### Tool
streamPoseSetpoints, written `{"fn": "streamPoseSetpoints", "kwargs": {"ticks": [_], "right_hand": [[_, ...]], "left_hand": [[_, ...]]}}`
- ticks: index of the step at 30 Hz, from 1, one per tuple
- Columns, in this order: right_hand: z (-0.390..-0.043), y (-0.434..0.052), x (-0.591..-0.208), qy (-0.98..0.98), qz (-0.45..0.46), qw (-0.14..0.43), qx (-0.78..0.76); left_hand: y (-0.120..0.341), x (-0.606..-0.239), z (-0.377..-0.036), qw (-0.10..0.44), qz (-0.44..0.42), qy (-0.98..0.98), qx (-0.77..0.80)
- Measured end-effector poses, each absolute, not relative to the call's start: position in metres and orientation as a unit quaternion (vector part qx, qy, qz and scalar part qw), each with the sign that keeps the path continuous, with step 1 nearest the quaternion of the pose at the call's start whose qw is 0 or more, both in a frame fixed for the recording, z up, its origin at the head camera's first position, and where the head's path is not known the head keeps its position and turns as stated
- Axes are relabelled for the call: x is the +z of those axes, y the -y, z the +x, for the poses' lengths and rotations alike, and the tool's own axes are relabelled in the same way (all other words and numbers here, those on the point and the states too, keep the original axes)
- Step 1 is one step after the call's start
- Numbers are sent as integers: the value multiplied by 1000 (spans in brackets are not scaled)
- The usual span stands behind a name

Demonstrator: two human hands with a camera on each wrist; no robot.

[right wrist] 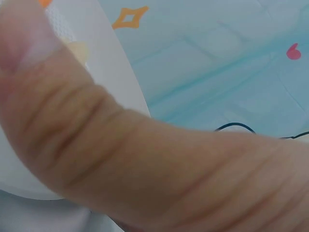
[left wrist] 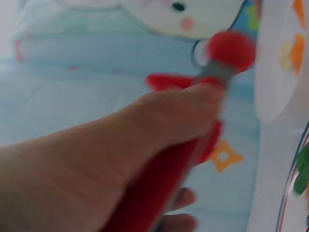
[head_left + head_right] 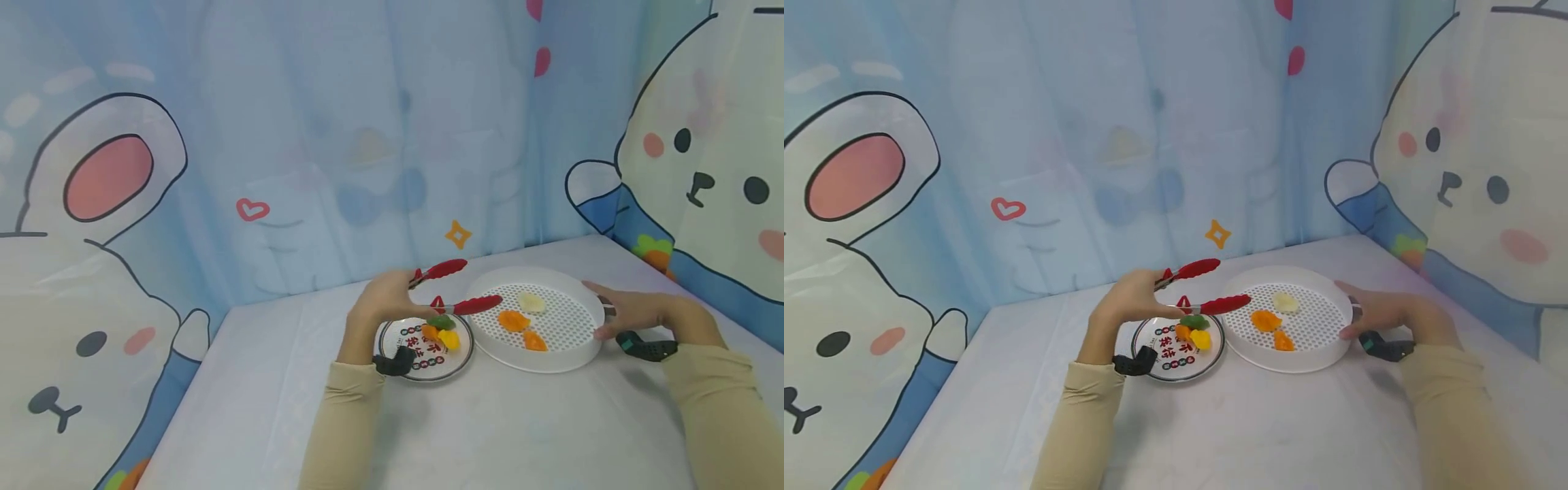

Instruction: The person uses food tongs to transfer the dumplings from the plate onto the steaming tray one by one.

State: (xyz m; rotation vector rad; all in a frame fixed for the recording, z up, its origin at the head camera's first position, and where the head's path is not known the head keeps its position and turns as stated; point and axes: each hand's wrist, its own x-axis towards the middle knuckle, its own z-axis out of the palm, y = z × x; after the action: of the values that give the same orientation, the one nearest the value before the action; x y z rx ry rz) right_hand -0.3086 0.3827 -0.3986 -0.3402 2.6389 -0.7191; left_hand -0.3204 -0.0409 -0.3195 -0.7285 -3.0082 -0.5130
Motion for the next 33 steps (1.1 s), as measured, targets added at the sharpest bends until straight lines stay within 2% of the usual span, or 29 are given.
{"fn": "streamPoseSetpoints", "kwargs": {"ticks": [6, 12, 33], "right_hand": [[-308, -382, -395, -941, -118, 189, -254], [-308, -380, -395, -944, -118, 183, -248], [-306, -380, -397, -941, -121, 186, -254]], "left_hand": [[83, -316, -328, -67, -215, 959, -173], [93, -315, -326, -109, -171, 967, -157], [74, -330, -325, -123, -159, 972, -119]]}}
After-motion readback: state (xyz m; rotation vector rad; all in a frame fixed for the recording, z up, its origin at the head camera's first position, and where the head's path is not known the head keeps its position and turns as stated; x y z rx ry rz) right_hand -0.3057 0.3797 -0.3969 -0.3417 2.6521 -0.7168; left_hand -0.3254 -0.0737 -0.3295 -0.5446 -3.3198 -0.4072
